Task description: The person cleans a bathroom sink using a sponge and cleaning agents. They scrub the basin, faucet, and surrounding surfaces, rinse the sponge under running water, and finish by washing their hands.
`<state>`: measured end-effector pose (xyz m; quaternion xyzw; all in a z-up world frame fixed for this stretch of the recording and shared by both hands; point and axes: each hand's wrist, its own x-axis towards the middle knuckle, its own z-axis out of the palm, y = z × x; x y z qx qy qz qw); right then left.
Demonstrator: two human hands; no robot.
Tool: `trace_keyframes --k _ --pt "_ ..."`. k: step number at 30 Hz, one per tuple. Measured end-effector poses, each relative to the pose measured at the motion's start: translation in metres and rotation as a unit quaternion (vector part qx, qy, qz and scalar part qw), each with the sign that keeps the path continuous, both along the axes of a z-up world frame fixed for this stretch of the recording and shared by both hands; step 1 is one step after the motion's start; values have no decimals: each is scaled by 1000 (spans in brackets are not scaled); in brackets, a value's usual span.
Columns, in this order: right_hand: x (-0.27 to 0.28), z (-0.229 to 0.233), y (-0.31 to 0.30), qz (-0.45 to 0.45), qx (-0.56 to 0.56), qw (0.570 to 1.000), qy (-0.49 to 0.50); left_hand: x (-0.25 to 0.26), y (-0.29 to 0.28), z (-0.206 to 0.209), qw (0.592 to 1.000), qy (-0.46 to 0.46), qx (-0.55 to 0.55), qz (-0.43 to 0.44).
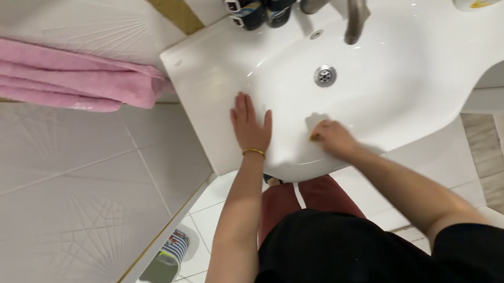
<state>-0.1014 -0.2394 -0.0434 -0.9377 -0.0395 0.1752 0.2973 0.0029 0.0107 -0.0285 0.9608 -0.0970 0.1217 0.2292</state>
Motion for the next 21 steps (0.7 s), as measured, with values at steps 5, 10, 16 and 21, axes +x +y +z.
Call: trace_keyframes --k 5,10,16,21 --pt "4 -1 -151 23 -255 965 56 2 -3 0 989 69 127 18" --pt "40 35 -220 106 -425 899 11 3 -5 5 984 95 147 27" --pt "162 16 -240 215 -476 846 -105 5 -8 37 986 111 125 16" --pt "220 51 -174 355 -357 814 -290 5 -9 12 972 175 152 42"
